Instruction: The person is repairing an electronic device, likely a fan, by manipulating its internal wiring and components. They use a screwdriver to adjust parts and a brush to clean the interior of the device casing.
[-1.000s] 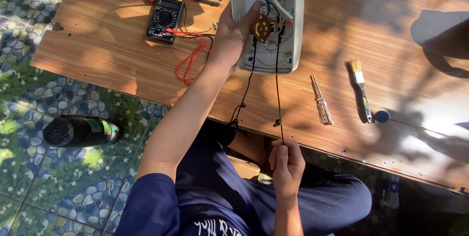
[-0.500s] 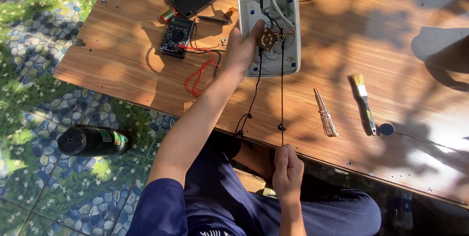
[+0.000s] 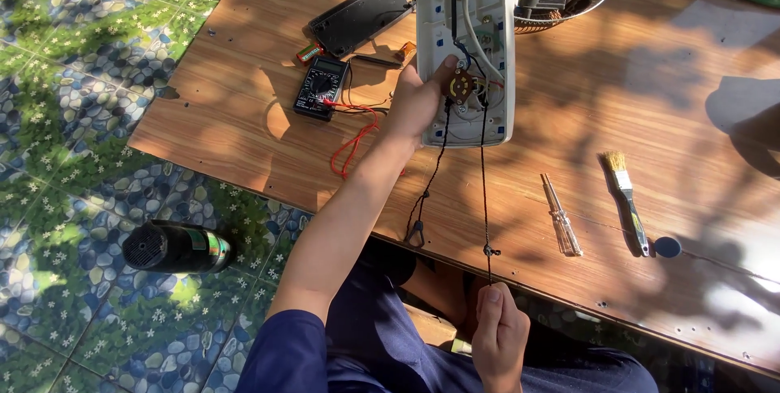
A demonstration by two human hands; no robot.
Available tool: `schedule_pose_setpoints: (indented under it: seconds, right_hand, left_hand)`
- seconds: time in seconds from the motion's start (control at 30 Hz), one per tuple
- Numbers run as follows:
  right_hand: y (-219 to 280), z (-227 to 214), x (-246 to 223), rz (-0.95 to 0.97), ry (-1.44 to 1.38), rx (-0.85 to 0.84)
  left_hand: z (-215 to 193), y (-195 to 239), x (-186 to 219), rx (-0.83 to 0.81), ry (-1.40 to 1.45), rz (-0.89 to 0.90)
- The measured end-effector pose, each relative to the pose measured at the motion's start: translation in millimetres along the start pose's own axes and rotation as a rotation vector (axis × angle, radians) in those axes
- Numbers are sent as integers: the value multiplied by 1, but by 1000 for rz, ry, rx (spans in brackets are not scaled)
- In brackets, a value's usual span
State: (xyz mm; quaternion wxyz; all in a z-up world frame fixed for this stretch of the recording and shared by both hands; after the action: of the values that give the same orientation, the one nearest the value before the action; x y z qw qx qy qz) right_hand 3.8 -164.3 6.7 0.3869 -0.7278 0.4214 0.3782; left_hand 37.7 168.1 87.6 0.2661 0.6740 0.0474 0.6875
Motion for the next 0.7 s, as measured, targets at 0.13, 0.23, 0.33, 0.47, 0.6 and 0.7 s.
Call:
schedule_pose_setpoints:
  seconds: [0.13, 0.23, 0.33, 0.47, 0.6, 0.7]
  right_hand:
    - [-15, -9, -6, -8, 36, 39]
    - [-8, -10, 8, -35, 79, 15]
    - [7, -3, 15, -16, 63, -56]
    - [7, -1, 9, 3, 44, -42]
    - [-3, 2, 2, -26, 1, -19]
    - [-2, 3, 2, -49, -28, 1]
  left_hand:
    - [10, -14, -16, -77, 17, 173]
    - [8, -16, -12, -107, 71, 227]
    - [7, -15, -6, -94, 55, 266]
    - [4, 8, -12, -58, -91, 94]
    - [8, 5, -16, -131, 29, 148]
    - [2, -8, -14, -115, 124, 189]
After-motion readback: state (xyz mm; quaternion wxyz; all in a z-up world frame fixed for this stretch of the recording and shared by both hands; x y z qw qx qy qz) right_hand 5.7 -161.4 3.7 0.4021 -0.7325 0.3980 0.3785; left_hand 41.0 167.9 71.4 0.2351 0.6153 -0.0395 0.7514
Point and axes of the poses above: each hand's wrist, its own y-axis away from the middle knuckle, its own z-axis out of the palm, x = y × z, the point moved 8 cm from there along -y, towards the middle knuckle, and after that the axes turned 15 degrees about x, right-handed, at the moved point
